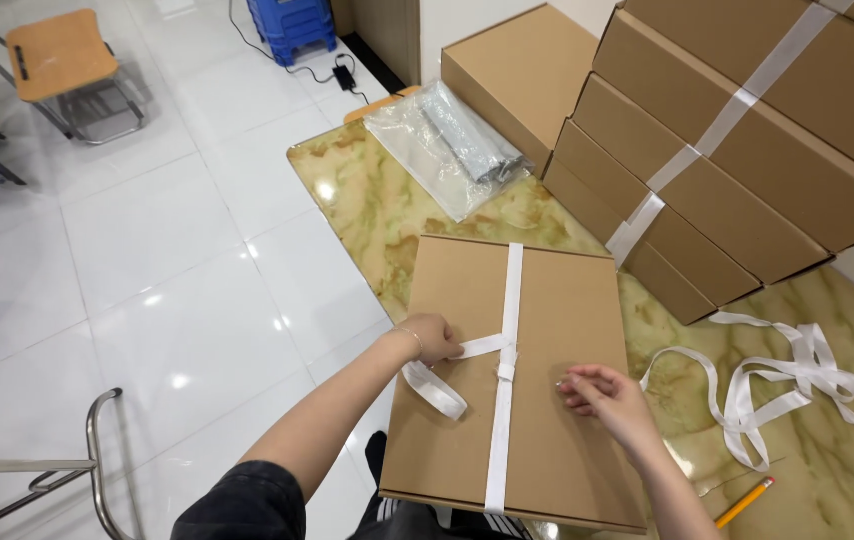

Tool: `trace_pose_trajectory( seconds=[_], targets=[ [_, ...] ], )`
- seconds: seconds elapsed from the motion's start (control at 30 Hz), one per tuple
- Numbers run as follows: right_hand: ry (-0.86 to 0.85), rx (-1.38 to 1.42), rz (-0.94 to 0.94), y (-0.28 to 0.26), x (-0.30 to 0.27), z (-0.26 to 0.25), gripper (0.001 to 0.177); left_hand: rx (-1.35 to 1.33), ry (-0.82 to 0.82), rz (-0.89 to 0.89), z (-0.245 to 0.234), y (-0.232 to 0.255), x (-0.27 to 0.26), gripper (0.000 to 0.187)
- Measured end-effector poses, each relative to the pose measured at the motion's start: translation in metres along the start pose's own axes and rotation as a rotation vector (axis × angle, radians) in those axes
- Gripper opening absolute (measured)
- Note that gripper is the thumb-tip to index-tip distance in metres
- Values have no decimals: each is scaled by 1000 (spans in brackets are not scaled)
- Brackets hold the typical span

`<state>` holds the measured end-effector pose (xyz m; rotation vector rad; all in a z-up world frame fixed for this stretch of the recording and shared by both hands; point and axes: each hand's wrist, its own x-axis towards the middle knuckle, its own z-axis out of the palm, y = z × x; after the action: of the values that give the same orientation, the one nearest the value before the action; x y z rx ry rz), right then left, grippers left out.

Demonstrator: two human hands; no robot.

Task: The person ties a white ribbon around a brown cardboard box, creates a bow, and writes a holiday greeting on a yellow sticky note using a pencil before sticking it onto the box.

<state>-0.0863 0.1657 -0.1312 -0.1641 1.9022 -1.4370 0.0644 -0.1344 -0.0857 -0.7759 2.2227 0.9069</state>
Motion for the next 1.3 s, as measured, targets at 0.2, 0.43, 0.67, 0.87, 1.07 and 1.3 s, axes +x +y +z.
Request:
trace_pose_trajectory(
  seconds=[0.2, 0.43, 0.67, 0.87, 1.07, 1.3],
  targets=[
    [101, -547, 12, -31, -19, 73, 29, 242, -98, -59, -28, 22, -28, 15],
    [178, -926, 77, -37, -21, 114, 42, 120, -106, -14, -25, 10, -24, 25],
    [13, -271, 139, -25, -4, 89, 22, 222, -81, 8, -16, 12, -18, 19],
    [-84, -18, 175, -21, 0, 79, 17, 262, 20, 143, 6, 23, 12, 25],
    [109, -339, -96, -12, 8, 54, 39, 53, 61, 256, 25, 40, 31, 26],
    [114, -861, -260, -17, 10, 51, 12, -82, -38, 227, 20, 42, 26, 25]
  ],
)
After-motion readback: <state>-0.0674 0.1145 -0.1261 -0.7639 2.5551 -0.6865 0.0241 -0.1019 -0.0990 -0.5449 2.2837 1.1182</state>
